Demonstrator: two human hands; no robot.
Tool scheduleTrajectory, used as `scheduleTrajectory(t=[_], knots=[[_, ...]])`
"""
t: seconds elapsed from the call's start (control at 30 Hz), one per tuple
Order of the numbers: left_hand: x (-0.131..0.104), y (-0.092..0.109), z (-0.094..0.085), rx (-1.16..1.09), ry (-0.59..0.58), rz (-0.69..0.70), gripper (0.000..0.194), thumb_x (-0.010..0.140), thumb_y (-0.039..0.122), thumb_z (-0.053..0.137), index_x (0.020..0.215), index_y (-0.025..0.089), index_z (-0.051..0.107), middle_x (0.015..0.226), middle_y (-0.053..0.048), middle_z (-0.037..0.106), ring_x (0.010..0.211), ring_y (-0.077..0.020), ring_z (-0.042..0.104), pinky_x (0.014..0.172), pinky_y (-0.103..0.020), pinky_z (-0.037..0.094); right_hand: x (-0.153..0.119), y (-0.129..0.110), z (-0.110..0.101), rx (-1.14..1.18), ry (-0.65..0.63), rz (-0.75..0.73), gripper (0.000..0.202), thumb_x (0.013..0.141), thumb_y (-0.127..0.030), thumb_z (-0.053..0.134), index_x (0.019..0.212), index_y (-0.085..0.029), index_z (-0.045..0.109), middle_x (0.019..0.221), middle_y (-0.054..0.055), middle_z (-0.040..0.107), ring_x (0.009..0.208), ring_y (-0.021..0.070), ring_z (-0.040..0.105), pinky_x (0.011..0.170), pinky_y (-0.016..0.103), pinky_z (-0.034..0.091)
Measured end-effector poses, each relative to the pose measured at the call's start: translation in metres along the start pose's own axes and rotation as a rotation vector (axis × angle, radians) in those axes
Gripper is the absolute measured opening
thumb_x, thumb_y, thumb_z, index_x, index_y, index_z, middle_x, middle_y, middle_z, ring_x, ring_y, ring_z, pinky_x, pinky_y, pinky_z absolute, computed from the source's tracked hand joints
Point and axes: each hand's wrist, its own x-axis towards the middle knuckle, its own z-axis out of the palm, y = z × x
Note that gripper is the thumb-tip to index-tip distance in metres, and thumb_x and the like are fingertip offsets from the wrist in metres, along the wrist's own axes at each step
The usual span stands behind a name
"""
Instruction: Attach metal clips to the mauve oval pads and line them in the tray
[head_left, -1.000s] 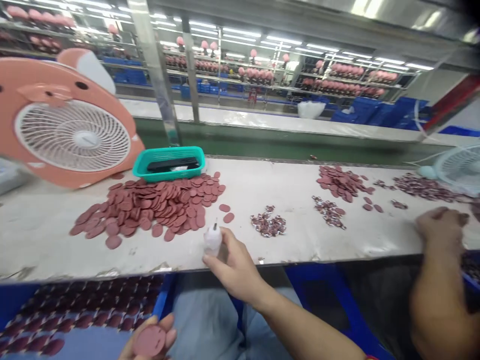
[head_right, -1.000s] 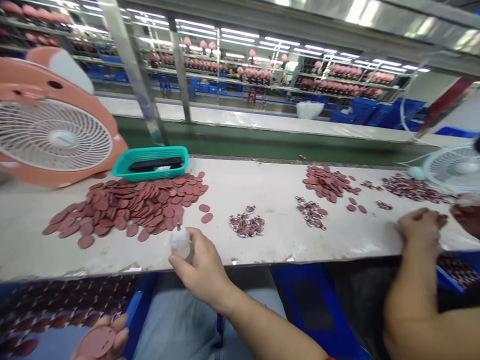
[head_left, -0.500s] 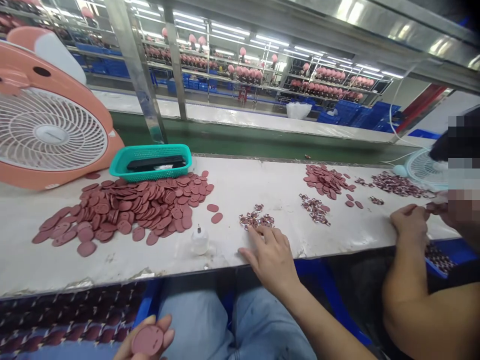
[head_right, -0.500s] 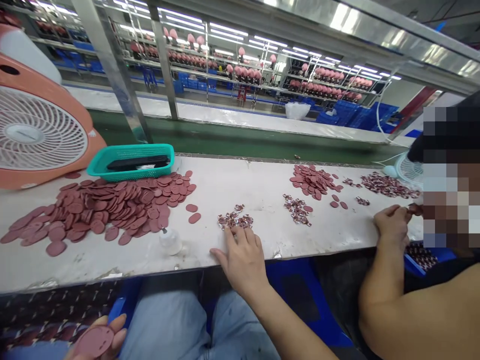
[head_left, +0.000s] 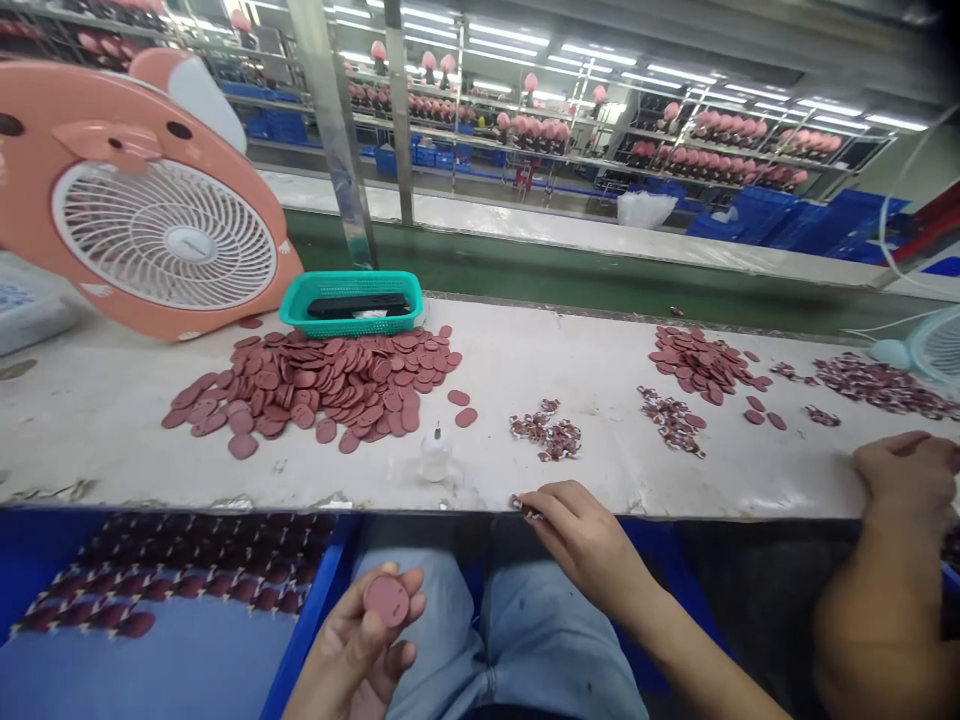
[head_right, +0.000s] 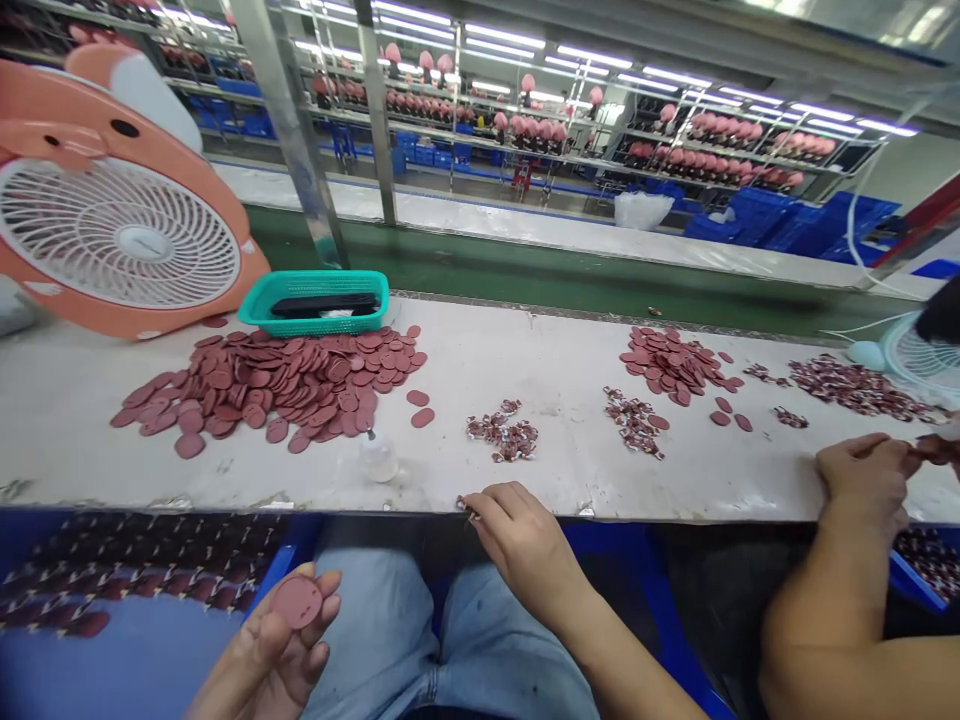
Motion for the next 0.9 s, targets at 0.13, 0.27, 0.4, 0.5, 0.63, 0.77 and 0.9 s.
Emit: scheduleTrajectory(t=[0.13, 0.27, 0.4, 0.5, 0.63, 0.77, 0.9], knots=[[-0.010, 0.002, 0.008, -0.009, -0.040, -0.121, 0.043, 0.050, 0.031, 0.098, 0.088, 0.021, 0.080, 0.090, -0.004, 0.081, 0.077, -0.0151, 0.075, 0.050, -0.013, 0.055, 0.007, -0.025, -0.007, 0.214, 0.001, 0.093, 0.015, 0.098, -0.021, 0.057, 0.110, -0.020, 0.066, 0.097, 0.009, 0.074, 0.086, 0.0197, 0.073, 0.076, 0.033, 0.062], [-0.019, 0.007, 0.017, 0.019, -0.102, -0.216, 0.044, 0.047, 0.035, 0.099, 0.084, 0.021, 0.081, 0.082, -0.002, 0.078, 0.068, -0.0112, 0.071, 0.047, -0.011, 0.051, 0.019, -0.062, -0.011, 0.840, -0.137, 0.316, 0.012, 0.094, -0.023, 0.066, 0.106, -0.021, 0.067, 0.098, 0.006, 0.077, 0.087, 0.0172, 0.076, 0.080, 0.029, 0.062], [-0.025, 0.009, 0.020, 0.046, -0.182, -0.233, 0.042, 0.048, 0.040, 0.098, 0.080, 0.020, 0.081, 0.069, 0.002, 0.070, 0.062, -0.0086, 0.066, 0.048, -0.012, 0.051, 0.031, -0.085, -0.010, 0.903, -0.178, 0.242, 0.014, 0.087, -0.018, 0.073, 0.100, -0.023, 0.074, 0.092, 0.002, 0.076, 0.085, 0.0147, 0.071, 0.077, 0.026, 0.057], [-0.026, 0.009, 0.019, 0.056, -0.237, -0.218, 0.041, 0.050, 0.044, 0.097, 0.079, 0.019, 0.081, 0.064, 0.003, 0.066, 0.059, -0.0075, 0.061, 0.049, -0.012, 0.050, 0.035, -0.089, -0.009, 0.813, -0.186, 0.149, 0.013, 0.086, -0.016, 0.075, 0.097, -0.023, 0.076, 0.084, 0.001, 0.074, 0.078, 0.0135, 0.066, 0.072, 0.025, 0.053], [-0.026, 0.009, 0.016, 0.071, -0.239, -0.244, 0.041, 0.049, 0.044, 0.097, 0.076, 0.018, 0.081, 0.064, 0.002, 0.067, 0.058, -0.0071, 0.060, 0.049, -0.012, 0.050, 0.035, -0.088, -0.009, 0.776, -0.239, 0.134, 0.014, 0.086, -0.015, 0.075, 0.098, -0.022, 0.076, 0.084, 0.001, 0.075, 0.076, 0.0137, 0.066, 0.071, 0.025, 0.052], [-0.023, 0.007, 0.012, 0.051, -0.264, -0.265, 0.041, 0.052, 0.043, 0.096, 0.079, 0.017, 0.081, 0.065, 0.001, 0.067, 0.059, -0.0074, 0.061, 0.050, -0.013, 0.050, 0.036, -0.087, -0.011, 0.724, -0.276, 0.113, 0.012, 0.088, -0.017, 0.074, 0.099, -0.022, 0.076, 0.083, 0.001, 0.075, 0.075, 0.0143, 0.066, 0.069, 0.026, 0.052], [-0.017, 0.001, 0.005, 0.033, -0.331, -0.260, 0.036, 0.056, 0.041, 0.095, 0.077, 0.017, 0.080, 0.063, 0.001, 0.066, 0.058, -0.0077, 0.061, 0.049, -0.012, 0.050, 0.039, -0.087, -0.014, 0.671, -0.284, 0.028, 0.015, 0.089, -0.016, 0.072, 0.102, -0.023, 0.075, 0.085, 0.000, 0.075, 0.076, 0.0139, 0.067, 0.071, 0.027, 0.053]])
